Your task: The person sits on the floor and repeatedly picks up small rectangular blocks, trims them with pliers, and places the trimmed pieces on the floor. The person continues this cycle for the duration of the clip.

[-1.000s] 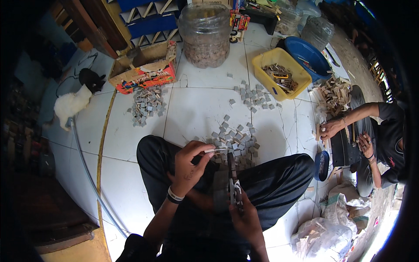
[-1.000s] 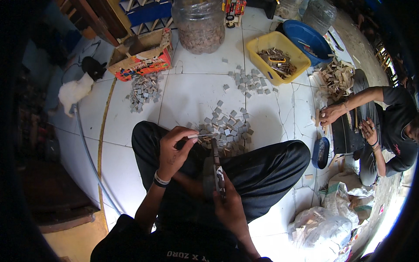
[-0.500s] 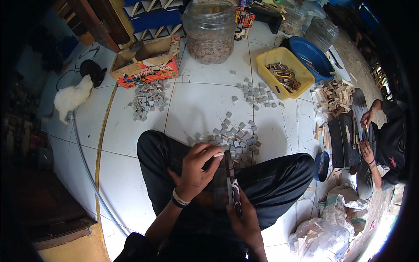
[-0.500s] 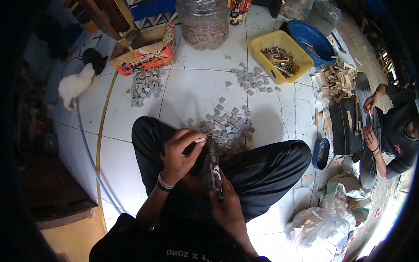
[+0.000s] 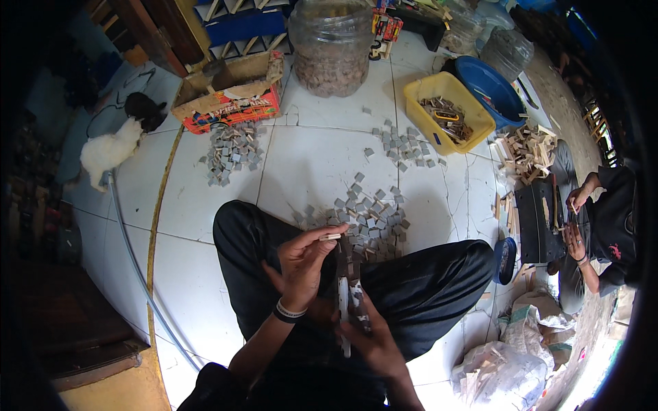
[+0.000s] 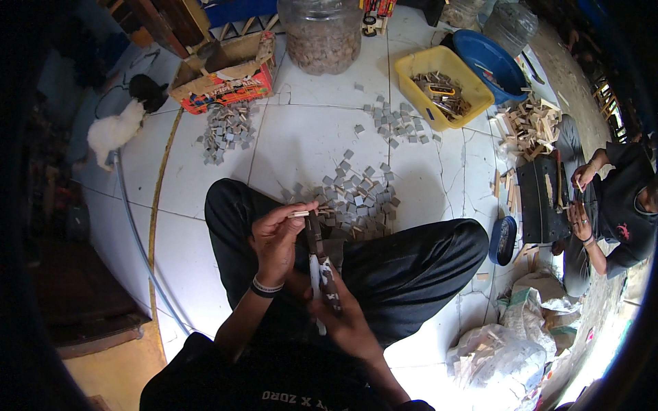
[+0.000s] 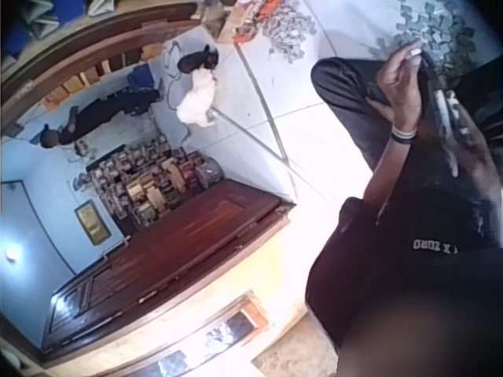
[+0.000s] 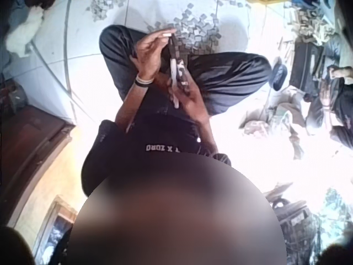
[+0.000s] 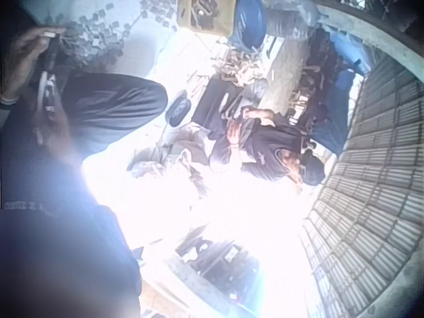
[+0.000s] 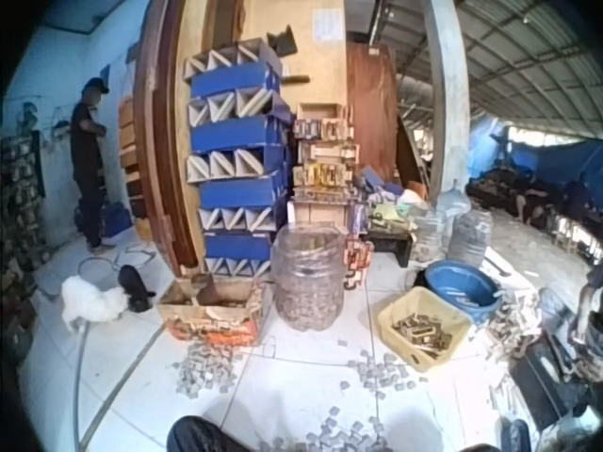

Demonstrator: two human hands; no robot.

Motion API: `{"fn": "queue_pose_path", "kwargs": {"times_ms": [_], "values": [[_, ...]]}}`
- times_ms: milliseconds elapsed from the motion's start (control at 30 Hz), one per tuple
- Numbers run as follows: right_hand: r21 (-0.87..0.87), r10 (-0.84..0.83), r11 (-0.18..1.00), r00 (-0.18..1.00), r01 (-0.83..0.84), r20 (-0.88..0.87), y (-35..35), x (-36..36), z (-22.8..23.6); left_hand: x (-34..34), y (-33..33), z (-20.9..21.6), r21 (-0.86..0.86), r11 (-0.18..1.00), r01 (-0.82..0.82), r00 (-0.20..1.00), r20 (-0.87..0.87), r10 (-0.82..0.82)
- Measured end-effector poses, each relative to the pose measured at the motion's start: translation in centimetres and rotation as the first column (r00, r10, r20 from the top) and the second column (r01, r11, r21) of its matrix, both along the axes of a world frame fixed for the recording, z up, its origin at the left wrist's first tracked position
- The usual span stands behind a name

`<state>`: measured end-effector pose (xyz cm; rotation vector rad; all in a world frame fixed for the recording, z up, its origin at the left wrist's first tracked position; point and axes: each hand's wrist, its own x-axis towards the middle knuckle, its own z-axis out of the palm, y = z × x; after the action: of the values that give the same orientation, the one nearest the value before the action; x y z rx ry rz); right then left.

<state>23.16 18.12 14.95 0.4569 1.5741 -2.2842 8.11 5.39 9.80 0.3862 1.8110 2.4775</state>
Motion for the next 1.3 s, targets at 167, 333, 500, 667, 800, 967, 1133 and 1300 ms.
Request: {"fn": "queue_pose_path", "kwargs": {"times_ms": [167, 333, 500, 667, 800, 967, 1133, 1300], "values": [[0.826, 0.127, 0.553, 0.968, 0.112, -0.216, -2.0, -0.9, -0.4, 0.9, -0.9, 1.5, -0.154, 0.983, -0.104, 0.99, -0.113, 0.087], [0.866, 0.152, 0.483, 0.961, 0.131, -0.231, -1.6, -1.0, 0.1, 0.5, -0.9, 2.9, -0.226, 0.968, -0.106, 0.988, -0.134, 0.077], [0.714, 0.104, 0.681, 0.943, 0.164, -0.316, -1.2, -1.3, -0.1, 0.3, -0.7, 3.4, -0.191, 0.979, -0.071, 0.997, -0.045, 0.063], [0.542, -0.02, 0.823, 0.961, 0.172, -0.274, -0.6, -0.4, -0.5, -0.9, -1.8, 4.3, 0.05, 0.998, -0.034, 0.96, 0.278, 0.018], [0.55, 0.03, 0.826, 0.965, 0.124, -0.262, -0.3, 0.2, -0.6, -1.2, -3.1, 5.6, 0.09, 0.995, 0.035, 0.918, 0.391, -0.068], [0.598, 0.078, 0.788, 0.941, 0.143, -0.328, -0.6, 0.0, -0.3, -0.8, -2.8, 5.9, 0.06, 0.997, 0.048, 0.919, 0.388, -0.067], [0.625, 0.094, 0.769, 0.941, 0.139, -0.325, -1.3, -0.3, 0.6, -0.2, -2.3, 5.8, -0.006, 0.999, 0.036, 0.937, 0.348, -0.032], [0.678, 0.095, 0.726, 0.96, 0.115, -0.264, -2.1, -0.7, 1.3, 0.4, -1.9, 5.2, -0.005, 1.0, 0.002, 0.953, 0.303, -0.001]]}}
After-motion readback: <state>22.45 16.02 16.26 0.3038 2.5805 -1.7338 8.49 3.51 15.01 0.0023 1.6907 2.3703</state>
